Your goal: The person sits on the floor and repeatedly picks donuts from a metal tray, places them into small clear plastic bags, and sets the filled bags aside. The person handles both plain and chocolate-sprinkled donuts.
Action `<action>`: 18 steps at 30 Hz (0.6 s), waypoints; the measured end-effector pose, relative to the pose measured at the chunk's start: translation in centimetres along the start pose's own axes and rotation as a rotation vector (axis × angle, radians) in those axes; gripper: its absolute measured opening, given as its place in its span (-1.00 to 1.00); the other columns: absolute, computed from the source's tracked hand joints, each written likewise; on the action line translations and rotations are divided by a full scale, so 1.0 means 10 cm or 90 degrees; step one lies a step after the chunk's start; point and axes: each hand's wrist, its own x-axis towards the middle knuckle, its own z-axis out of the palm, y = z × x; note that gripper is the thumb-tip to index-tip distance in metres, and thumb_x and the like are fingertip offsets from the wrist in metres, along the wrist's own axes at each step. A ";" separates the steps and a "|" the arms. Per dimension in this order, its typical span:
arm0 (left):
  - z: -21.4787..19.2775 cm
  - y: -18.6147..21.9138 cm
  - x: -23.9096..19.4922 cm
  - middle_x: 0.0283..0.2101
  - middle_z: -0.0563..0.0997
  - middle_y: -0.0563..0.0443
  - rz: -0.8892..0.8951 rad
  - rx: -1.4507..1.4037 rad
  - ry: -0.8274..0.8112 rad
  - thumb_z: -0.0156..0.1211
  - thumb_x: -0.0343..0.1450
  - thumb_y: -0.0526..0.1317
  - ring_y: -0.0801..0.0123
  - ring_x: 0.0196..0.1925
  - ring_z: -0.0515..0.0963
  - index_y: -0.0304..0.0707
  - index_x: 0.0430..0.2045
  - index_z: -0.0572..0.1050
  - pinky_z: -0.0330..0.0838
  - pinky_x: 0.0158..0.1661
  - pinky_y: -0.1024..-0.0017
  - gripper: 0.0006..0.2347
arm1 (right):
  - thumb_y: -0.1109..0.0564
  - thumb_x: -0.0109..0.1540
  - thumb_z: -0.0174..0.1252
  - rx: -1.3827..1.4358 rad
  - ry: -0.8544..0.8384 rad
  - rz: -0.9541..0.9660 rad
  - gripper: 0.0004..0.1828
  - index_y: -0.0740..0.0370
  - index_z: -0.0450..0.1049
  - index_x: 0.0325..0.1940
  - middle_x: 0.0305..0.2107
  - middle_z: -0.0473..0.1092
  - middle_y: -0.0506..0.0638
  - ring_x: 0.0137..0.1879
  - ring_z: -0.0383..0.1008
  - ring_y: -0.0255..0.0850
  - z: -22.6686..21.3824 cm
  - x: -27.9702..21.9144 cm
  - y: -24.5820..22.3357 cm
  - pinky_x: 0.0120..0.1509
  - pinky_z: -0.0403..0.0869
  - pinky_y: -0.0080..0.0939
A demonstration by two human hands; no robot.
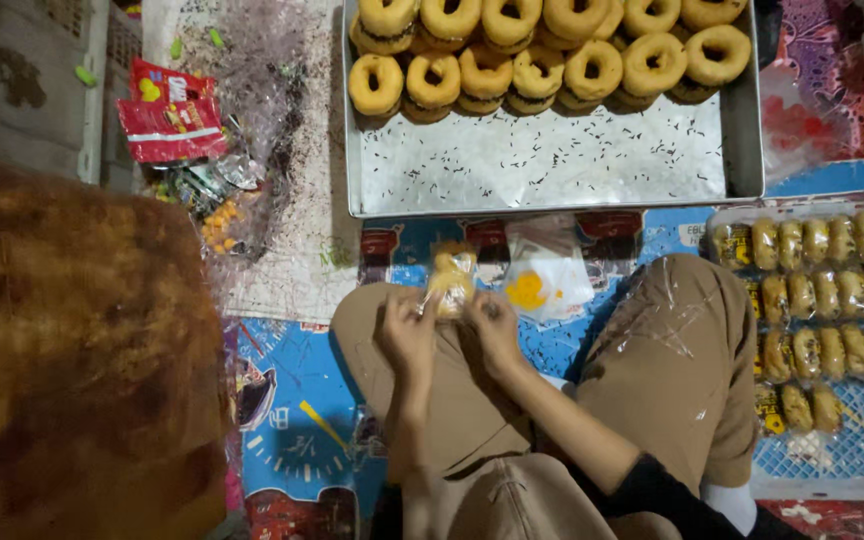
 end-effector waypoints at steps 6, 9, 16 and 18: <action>1.05 -0.92 1.00 -0.12 0.52 -0.46 -0.016 0.276 -0.218 0.52 0.30 0.05 -0.34 -0.02 0.51 -0.54 -0.17 0.49 0.36 -0.05 -0.11 -0.46 | 0.10 0.15 0.47 -0.207 0.243 0.117 -0.68 0.24 0.42 -0.34 -0.37 0.42 0.01 -0.22 0.37 -0.21 0.31 1.01 0.14 -0.10 0.40 -0.23; 1.19 -1.00 1.10 0.02 0.54 -0.49 -0.132 0.423 -0.408 0.33 0.39 0.28 -0.32 0.20 0.49 -0.52 -0.04 0.58 0.30 0.18 -0.13 -0.34 | 0.10 0.03 0.39 0.147 0.203 0.404 -0.35 -0.03 0.15 0.05 -0.18 0.39 0.03 -0.15 0.45 -0.11 0.36 0.96 0.06 -0.08 0.48 0.05; -0.23 0.16 0.32 0.22 0.39 -0.34 0.260 0.001 -0.291 0.39 0.29 0.20 -0.11 0.25 0.40 -0.44 0.40 0.11 0.30 0.25 0.02 -0.09 | -0.04 -0.05 0.54 -0.035 -0.327 -0.139 0.11 0.22 0.08 0.43 0.16 0.33 0.06 0.24 0.39 -0.14 0.11 0.21 -0.69 0.35 0.39 -0.11; -0.62 0.51 -0.01 0.22 0.40 -0.27 0.354 0.146 -0.302 0.35 0.23 0.23 -0.06 0.25 0.40 -0.39 0.40 0.10 0.30 0.23 0.04 -0.07 | -0.05 -0.13 0.53 -0.245 -0.439 -0.241 0.10 0.22 0.14 0.38 0.15 0.34 0.08 0.28 0.35 -0.08 0.07 -0.20 -0.88 0.41 0.35 -0.05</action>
